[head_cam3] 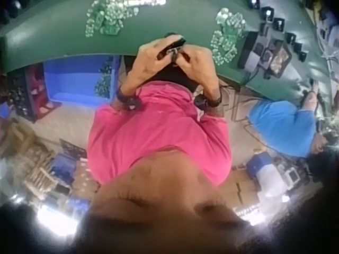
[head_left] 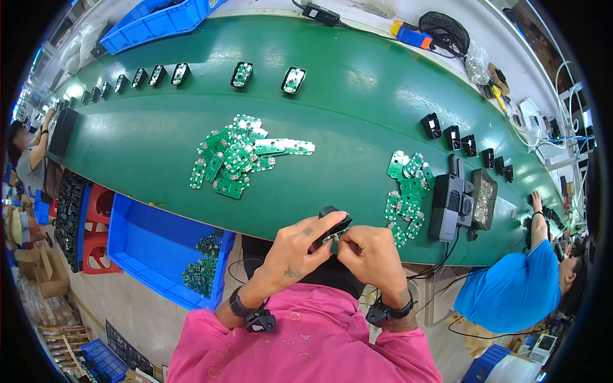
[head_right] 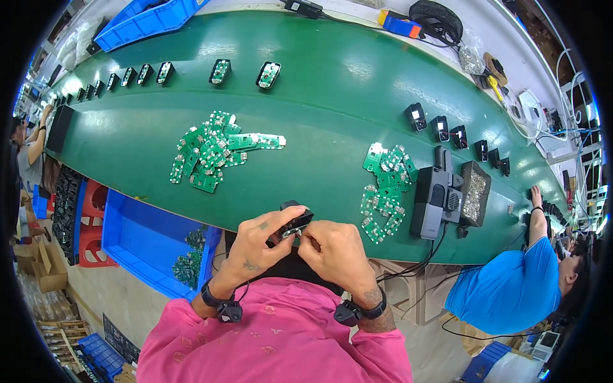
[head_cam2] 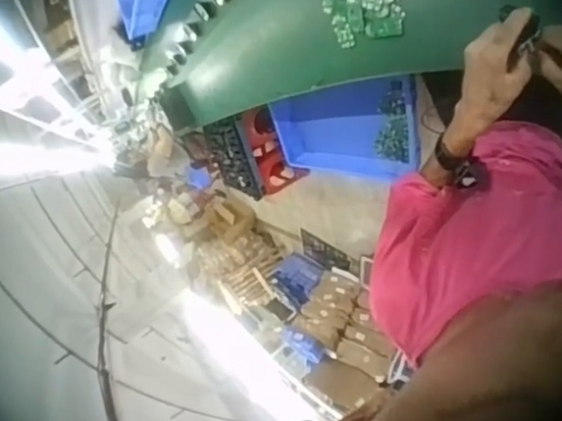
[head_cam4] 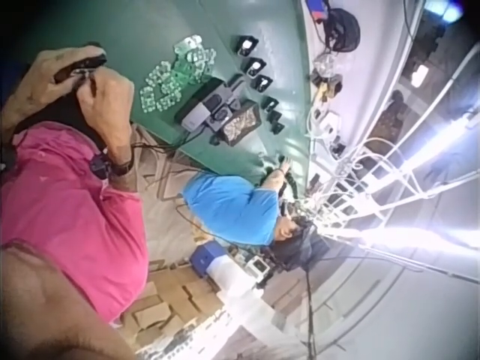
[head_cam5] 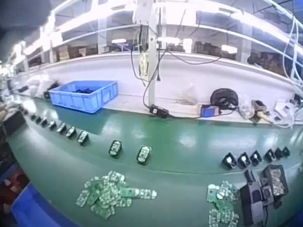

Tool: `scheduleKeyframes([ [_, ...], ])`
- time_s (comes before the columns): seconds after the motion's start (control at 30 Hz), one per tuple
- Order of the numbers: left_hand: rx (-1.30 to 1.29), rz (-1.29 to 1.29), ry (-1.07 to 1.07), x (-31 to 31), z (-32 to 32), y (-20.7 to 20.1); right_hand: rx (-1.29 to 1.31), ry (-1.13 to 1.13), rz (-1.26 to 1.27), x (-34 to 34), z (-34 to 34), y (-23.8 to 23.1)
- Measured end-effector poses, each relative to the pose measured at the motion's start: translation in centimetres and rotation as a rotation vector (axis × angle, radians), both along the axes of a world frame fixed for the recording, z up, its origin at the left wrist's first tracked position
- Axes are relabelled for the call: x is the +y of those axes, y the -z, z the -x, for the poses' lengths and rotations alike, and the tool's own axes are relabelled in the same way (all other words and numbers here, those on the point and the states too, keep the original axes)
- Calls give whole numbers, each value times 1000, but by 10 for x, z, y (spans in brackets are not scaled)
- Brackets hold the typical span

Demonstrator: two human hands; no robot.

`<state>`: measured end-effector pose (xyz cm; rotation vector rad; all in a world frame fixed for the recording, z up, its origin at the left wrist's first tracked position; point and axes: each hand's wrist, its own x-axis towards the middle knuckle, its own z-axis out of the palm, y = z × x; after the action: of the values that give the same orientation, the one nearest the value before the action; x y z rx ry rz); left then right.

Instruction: Assembling small circuit boards into black plastic housings on an assembly line.

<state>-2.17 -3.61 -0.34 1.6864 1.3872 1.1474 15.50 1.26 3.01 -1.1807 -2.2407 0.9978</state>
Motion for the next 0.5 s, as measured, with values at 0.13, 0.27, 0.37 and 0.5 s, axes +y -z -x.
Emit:
scheduleKeyframes([
  [0.13,47,-13,-13,-1,0,0,-41,-23,-81,-2,4,3],
  [0.27,49,-51,-72,-3,-1,5,7,-21,-94,-2,7,8],
  [0.37,17,-54,-110,-3,-4,8,4,-11,-122,-8,9,15],
  [0.5,-100,9,-179,-5,-6,17,60,42,-165,-9,17,23],
])
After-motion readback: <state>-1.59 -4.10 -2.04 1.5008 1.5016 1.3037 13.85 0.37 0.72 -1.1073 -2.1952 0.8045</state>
